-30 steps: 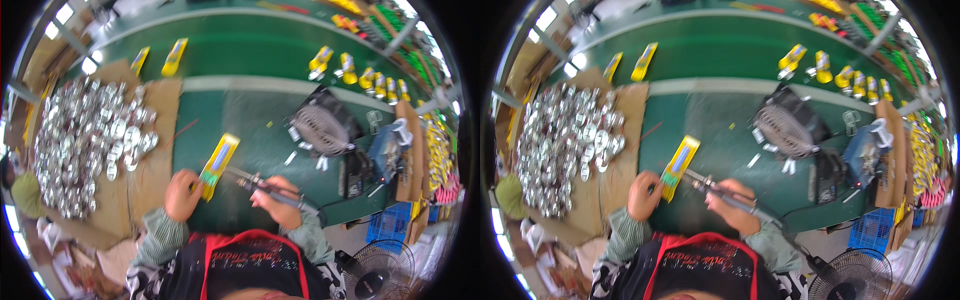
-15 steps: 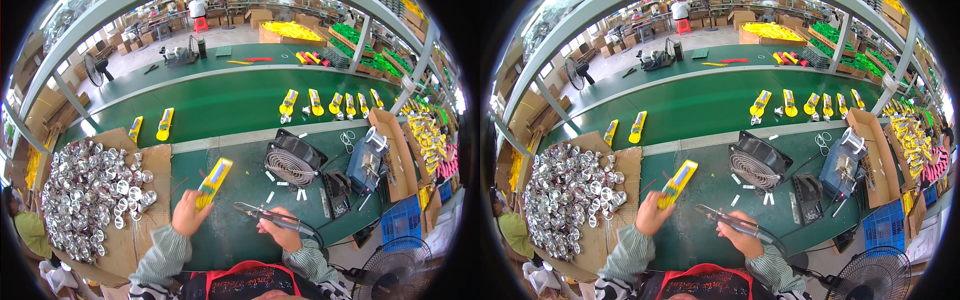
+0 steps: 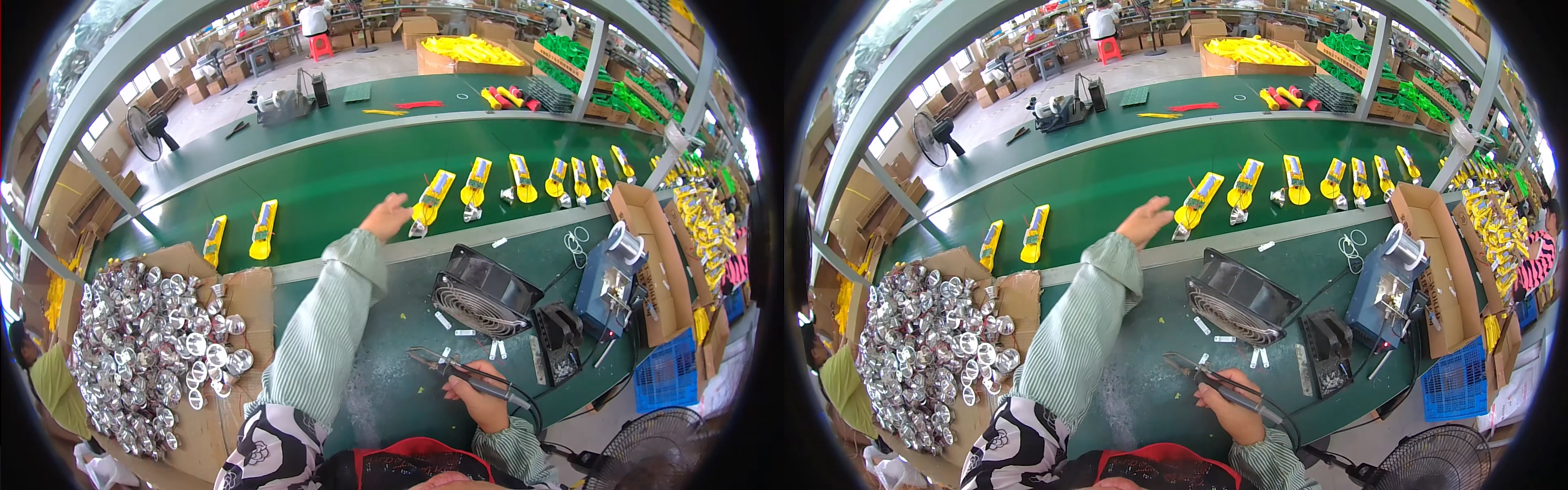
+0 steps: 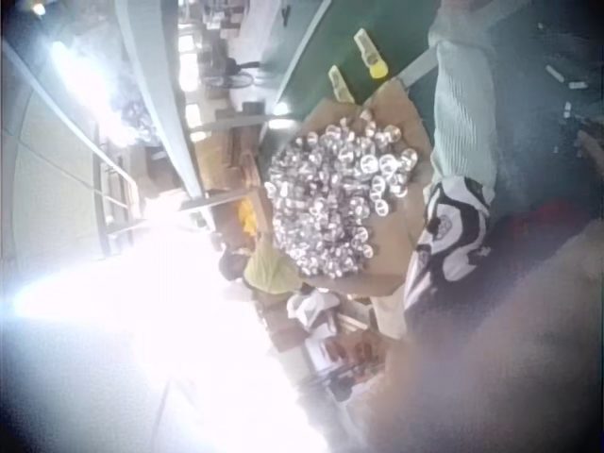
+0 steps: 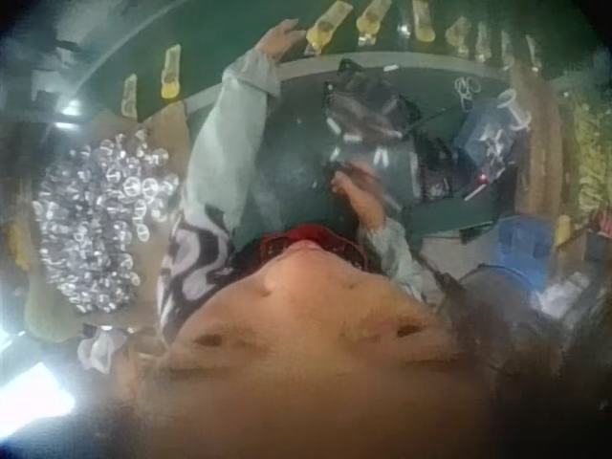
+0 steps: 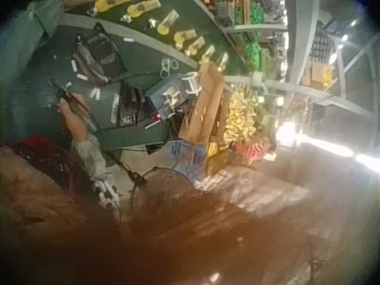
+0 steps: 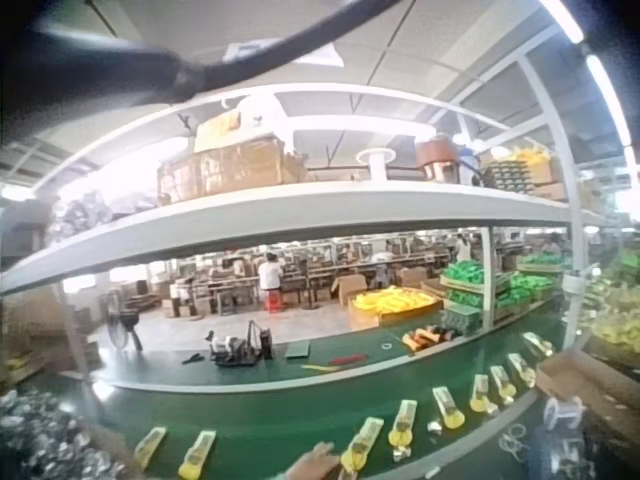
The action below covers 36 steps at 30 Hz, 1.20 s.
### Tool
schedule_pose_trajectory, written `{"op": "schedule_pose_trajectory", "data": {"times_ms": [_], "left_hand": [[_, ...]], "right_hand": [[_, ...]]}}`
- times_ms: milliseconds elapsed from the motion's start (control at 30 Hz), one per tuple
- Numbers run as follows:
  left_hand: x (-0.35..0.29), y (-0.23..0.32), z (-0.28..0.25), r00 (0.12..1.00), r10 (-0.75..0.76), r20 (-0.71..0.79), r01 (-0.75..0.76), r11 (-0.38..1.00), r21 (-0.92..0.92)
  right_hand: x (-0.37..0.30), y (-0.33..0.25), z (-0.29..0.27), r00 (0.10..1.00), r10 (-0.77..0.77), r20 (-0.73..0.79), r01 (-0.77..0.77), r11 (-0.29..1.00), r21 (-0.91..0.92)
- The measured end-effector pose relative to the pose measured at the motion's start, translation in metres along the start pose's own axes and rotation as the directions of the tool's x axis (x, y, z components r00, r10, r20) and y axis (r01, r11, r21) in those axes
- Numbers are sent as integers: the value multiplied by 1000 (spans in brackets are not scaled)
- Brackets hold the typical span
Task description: The person solders circuit components onto flashlight casings using a soldering iron, attaches reflectors to the casings, and places the assembled flashlights onto a conveyor belt.
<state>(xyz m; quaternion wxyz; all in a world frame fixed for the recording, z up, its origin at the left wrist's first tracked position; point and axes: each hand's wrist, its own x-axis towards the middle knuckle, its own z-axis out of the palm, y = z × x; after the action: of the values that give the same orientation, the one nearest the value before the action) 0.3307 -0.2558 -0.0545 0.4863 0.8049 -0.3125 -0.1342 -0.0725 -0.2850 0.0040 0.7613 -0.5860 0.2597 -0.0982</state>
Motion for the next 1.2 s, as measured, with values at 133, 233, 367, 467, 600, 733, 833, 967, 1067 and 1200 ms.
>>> {"op": "schedule_pose_trajectory", "data": {"times_ms": [133, 233, 367, 467, 600, 733, 833, 967, 1067, 1200], "left_hand": [[-20, -13, -72, 959, 26, -283, 152, 795, 588], [-52, -17, -131, 816, -219, -534, 577, 315, 753], [-93, -41, -180, 686, -459, -565, 709, 242, 663], [-106, -61, -187, 767, -400, -502, 640, 420, 643], [-121, -62, -170, 880, -180, -440, 457, 577, 677], [-169, -26, -131, 927, -40, -372, 347, 465, 814], [-234, 10, -89, 946, 54, -318, 294, 262, 919], [-324, 60, -55, 962, 181, -202, 151, 263, 953], [-375, 84, -40, 986, 117, -121, 73, 352, 933], [-407, 93, -32, 993, 46, -113, 80, 449, 890]], "right_hand": [[7, 2, 0, 1000, -13, -4, 13, 1000, -11], [10, 6, -1, 999, -29, 19, 30, 999, -19], [10, 8, 1, 998, -45, 54, 46, 999, -19], [8, 6, 5, 996, -61, 64, 61, 998, -7], [-1, 1, 9, 996, -76, 49, 78, 996, -38], [-12, -2, 10, 995, -95, 45, 96, 995, -32], [-21, -1, 11, 995, -98, 29, 100, 992, -74], [-28, -2, 15, 988, -147, 49, 152, 981, -118], [-35, -2, 18, 980, -179, 81, 186, 979, -88], [-42, -1, 24, 978, -179, 107, 189, 977, -97]]}}
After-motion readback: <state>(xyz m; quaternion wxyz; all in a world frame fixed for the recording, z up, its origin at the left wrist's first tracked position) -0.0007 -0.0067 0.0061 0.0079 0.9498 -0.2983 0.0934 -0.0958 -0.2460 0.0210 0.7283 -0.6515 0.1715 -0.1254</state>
